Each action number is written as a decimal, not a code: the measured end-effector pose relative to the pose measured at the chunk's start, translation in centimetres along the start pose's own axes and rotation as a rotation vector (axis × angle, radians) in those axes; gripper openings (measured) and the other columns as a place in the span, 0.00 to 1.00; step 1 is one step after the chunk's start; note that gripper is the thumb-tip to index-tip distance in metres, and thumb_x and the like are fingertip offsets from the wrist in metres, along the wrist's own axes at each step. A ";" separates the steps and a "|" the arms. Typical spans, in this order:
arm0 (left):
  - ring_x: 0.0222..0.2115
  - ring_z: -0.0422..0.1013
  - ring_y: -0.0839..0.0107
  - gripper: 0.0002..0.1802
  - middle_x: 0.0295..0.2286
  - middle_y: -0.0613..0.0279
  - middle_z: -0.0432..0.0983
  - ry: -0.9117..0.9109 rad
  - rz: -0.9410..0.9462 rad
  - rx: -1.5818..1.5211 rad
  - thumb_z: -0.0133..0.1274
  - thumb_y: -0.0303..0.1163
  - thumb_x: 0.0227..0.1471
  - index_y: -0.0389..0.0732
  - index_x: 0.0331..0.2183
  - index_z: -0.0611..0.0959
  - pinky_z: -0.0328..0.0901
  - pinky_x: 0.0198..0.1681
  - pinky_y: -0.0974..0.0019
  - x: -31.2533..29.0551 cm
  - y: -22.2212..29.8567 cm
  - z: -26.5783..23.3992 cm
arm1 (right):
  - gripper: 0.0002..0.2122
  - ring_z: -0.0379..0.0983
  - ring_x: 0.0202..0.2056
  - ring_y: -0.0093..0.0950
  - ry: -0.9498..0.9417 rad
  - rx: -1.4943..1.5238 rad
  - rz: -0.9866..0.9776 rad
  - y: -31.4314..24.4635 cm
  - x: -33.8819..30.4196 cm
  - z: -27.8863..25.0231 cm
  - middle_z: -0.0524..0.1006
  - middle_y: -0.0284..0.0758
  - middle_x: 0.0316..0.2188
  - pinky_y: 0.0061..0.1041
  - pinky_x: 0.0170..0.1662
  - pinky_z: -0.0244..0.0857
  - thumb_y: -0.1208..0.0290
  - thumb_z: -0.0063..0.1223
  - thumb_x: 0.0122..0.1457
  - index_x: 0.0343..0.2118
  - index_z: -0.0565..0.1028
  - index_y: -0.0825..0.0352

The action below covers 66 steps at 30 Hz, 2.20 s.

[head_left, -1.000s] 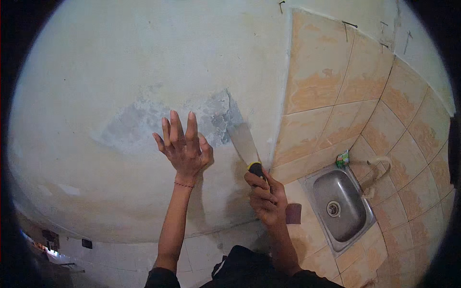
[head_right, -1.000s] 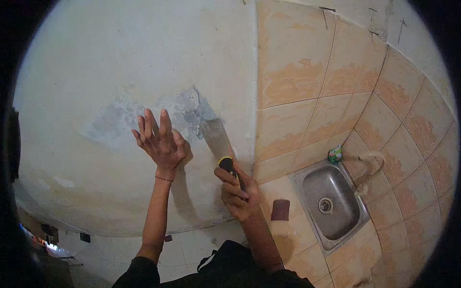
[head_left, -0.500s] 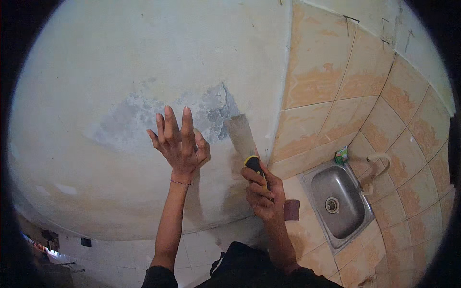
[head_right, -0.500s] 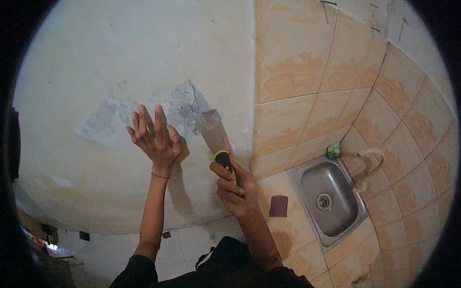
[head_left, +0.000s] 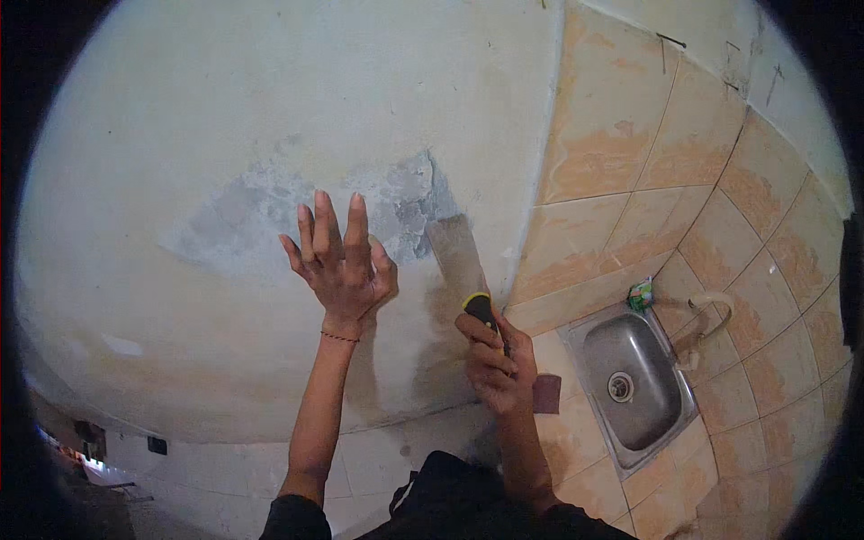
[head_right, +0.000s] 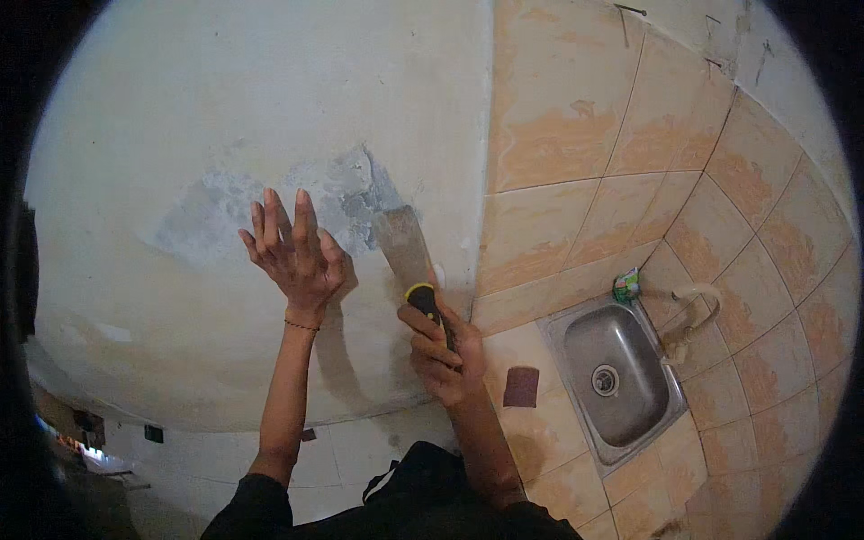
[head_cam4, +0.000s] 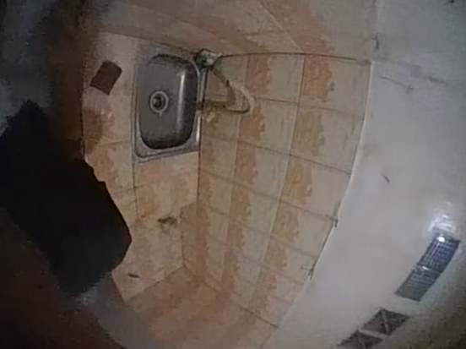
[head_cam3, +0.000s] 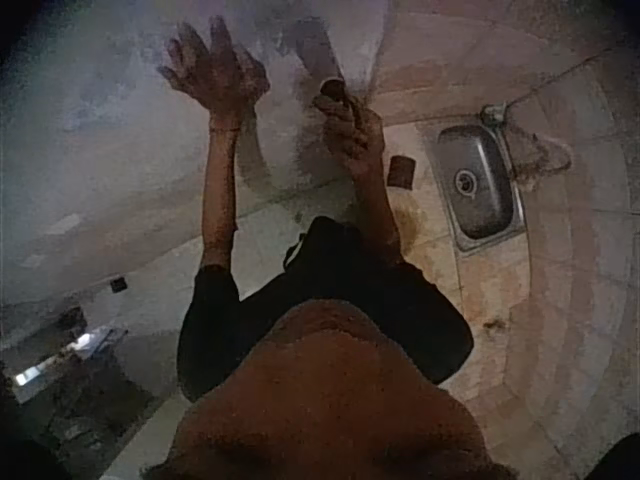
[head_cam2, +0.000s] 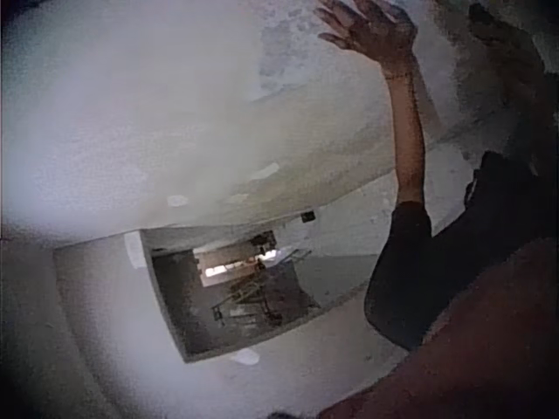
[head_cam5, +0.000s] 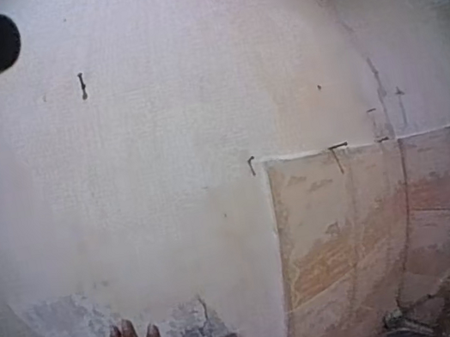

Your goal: The person scrapes paint or plaster from a wall using a putty knife.

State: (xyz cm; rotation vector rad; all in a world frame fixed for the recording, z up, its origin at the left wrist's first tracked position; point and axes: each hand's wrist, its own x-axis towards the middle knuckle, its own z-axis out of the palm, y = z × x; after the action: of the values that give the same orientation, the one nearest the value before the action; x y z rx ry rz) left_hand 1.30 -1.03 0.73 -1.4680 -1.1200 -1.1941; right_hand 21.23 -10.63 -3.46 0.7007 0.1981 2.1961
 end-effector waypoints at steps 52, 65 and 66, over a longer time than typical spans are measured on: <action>0.65 0.48 0.63 0.32 0.61 0.61 0.58 0.002 -0.006 0.026 0.40 0.41 0.51 0.57 0.60 0.69 0.28 0.69 0.50 -0.1 -0.5 0.1 | 0.20 0.55 0.12 0.15 0.243 -1.030 -0.322 1.6 -1.5 1.9 0.61 0.33 0.23 0.13 0.08 0.53 0.65 0.34 0.70 0.64 0.59 0.58; 0.65 0.47 0.62 0.34 0.62 0.60 0.57 0.007 -0.009 -0.029 0.42 0.39 0.49 0.55 0.60 0.69 0.27 0.69 0.51 -0.1 -0.5 0.1 | 0.20 0.75 0.35 0.35 0.537 -2.726 -0.796 2.0 0.1 0.3 0.75 0.41 0.34 0.32 0.40 0.69 0.77 0.50 0.62 0.58 0.70 0.57; 0.65 0.47 0.62 0.34 0.62 0.60 0.57 0.012 -0.006 -0.034 0.42 0.39 0.49 0.55 0.60 0.69 0.27 0.69 0.51 0.0 -0.3 0.1 | 0.21 0.74 0.34 0.36 0.517 -2.728 -0.871 1.8 0.2 0.5 0.74 0.42 0.34 0.32 0.39 0.69 0.78 0.49 0.62 0.58 0.70 0.56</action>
State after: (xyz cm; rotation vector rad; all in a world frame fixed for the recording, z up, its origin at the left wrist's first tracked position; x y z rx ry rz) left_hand 0.99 -0.83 0.75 -1.4818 -1.1016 -1.2302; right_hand 20.21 -11.75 -2.34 -1.2291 -1.5317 0.2428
